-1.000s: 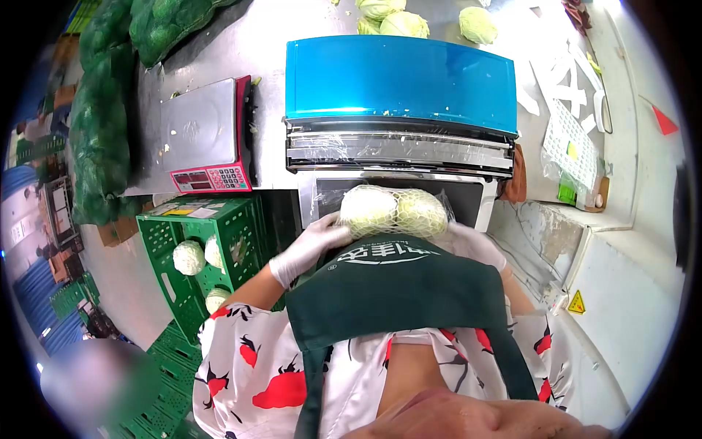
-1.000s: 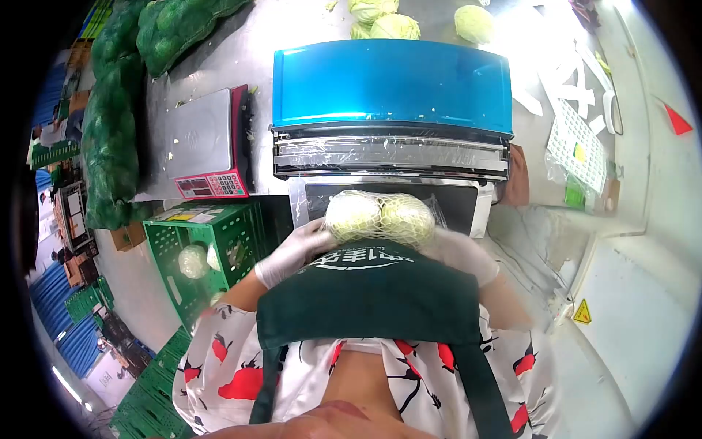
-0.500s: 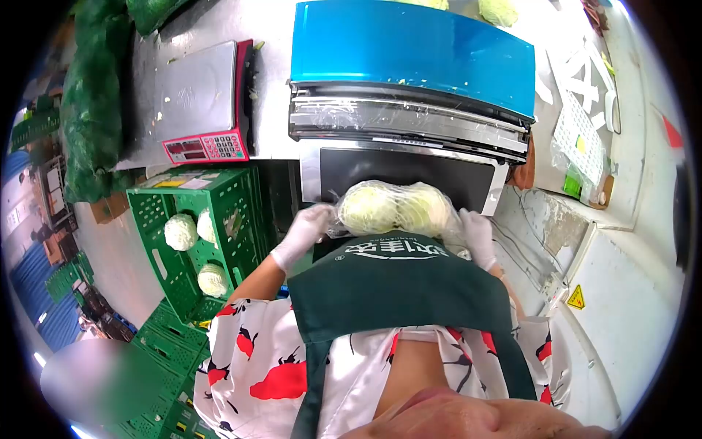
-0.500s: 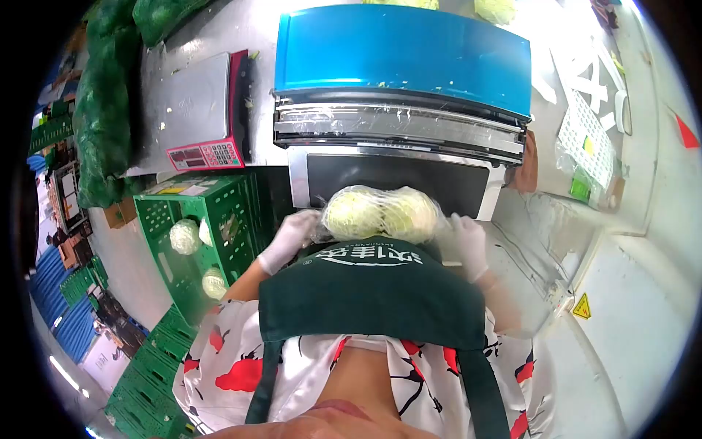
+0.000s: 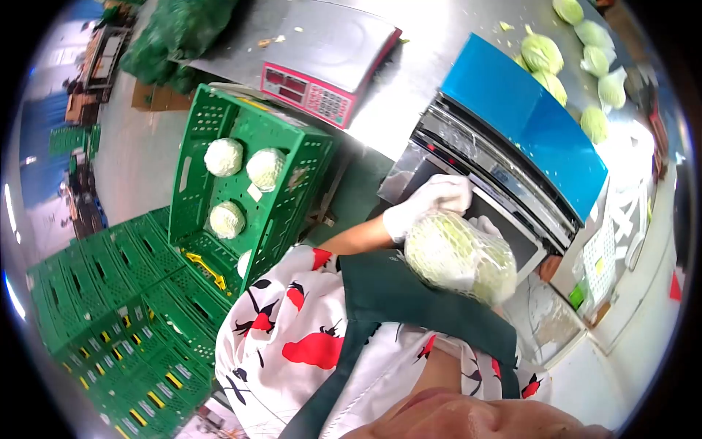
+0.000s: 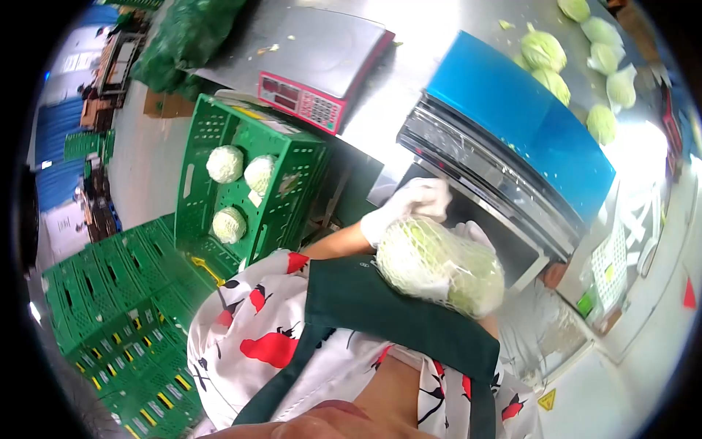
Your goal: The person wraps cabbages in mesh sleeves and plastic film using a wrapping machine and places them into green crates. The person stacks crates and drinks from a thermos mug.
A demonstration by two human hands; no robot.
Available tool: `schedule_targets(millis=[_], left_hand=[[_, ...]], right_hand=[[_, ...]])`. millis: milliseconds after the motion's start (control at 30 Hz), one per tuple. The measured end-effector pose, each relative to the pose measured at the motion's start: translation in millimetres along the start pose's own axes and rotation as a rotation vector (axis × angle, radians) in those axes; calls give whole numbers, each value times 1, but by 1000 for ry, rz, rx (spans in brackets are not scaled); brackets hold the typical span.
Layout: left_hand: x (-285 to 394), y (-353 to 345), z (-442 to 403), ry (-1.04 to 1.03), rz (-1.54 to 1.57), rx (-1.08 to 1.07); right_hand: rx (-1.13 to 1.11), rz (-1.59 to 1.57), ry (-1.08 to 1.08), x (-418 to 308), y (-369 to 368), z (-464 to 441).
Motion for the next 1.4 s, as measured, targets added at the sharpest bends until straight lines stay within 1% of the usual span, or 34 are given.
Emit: schedule_targets(millis=[33, 67, 133, 200, 267, 333, 400, 467, 500, 533, 567, 600, 633, 667, 700, 733, 767, 800, 867, 933, 967, 1000, 1033, 1067, 1100, 1133, 1200, 1233, 1267, 1300, 1333, 1367, 1400], left_hand=[[9, -14, -4, -45, 201, -31], [34, -55, -7, -117, 220, 23], [41, -58, 4, -200, 27, 23], [49, -62, 29, -33, 121, -8], [40, -49, 52, 63, 237, 3], [40, -31, 70, -35, 277, 195], [60, -22, 97, -153, 310, 387], [95, -27, 123, -409, 385, 436], [110, -34, 138, -565, 252, 538], [121, -40, 154, -718, 115, 634], [125, -37, 168, -834, -41, 735], [130, -29, 184, -942, -200, 828], [141, -14, 205, -963, -213, 957], [159, -2, 221, -971, -228, 1070], [180, -4, 222, -991, -320, 1216], [199, -6, 225, -1006, -416, 1348], [211, 30, 259, -961, -408, 1253], [223, 73, 296, -910, -400, 1161], [243, 96, 306, -795, -313, 1113], [247, 125, 315, -646, -402, 1234], [249, 141, 322, -556, -420, 1270], [249, 166, 336, -442, -380, 1266], [251, 192, 355, -164, -791, 1405], [256, 211, 357, 128, -1208, 1496], [257, 195, 332, 483, -1451, 1580], [246, 221, 333, 498, -1577, 1457], [251, 230, 334, 659, -1700, 1478], [258, 231, 344, 672, -1539, 1509], [269, 216, 344, 688, -1378, 1531], [282, 194, 340, 404, -1402, 1582], [295, 160, 321, 116, -1404, 1606], [319, 147, 321, 45, -1664, 1766], [338, 136, 315, -49, -1919, 1919]], right_hand=[[-22, -4, 0, -4, -16, -3], [-38, 7, -2, -5, -28, -8], [-33, 26, 12, -9, -48, -10], [-11, 56, 47, -15, -60, -7], [14, 142, 60, -17, -57, -7], [43, 247, -1, -5, -38, -22], [66, 349, -53, 5, -19, -45], [-110, 266, -46, 15, -70, -86], [-197, 222, -48, 20, -96, -106], [-312, 617, 5, 23, -117, -127], [-377, 391, -6, 35, -129, -146], [-446, 488, -6, 45, -151, -158], [-621, 529, -35, 56, -166, -171], [-628, 982, -33, 71, -151, -192], [-644, 1293, 5, 75, -170, -184], [-637, 1508, 132, 77, -182, -179], [-640, 1597, 154, 76, -187, -176], [-614, 1562, 154, 79, -179, -178], [-500, 1230, -58, 74, -164, -179], [-363, 1155, -86, 67, -137, -179], [-306, 1137, 7, 63, -123, -177], [-270, 1138, -29, 52, -117, -174], [-237, 1135, -68, 40, -111, -169], [-205, 1130, -110, 29, -104, -163], [-207, 1108, -11, 17, -98, -157], [-197, 1104, 21, 5, -92, -151], [-182, 1089, 85, -20, -78, -139], [-95, 1243, 166, -34, -67, -131], [-48, 1179, 66, -62, -78, -112], [43, 1273, 176, -86, -66, -98], [112, 1204, 277, -116, -58, -82], [214, 1292, 473, -158, -57, -60], [201, 1897, 887, -205, -46, -36]])
Point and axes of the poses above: each hand's wrist, its own z-axis away from the middle knuckle, its own y-axis out of the back of the hand, x = y × z, the point moved 3 cm from there along -z, towards the middle knuckle, and after that the axes turned 11 degrees about -x, right-handed, at the moved point
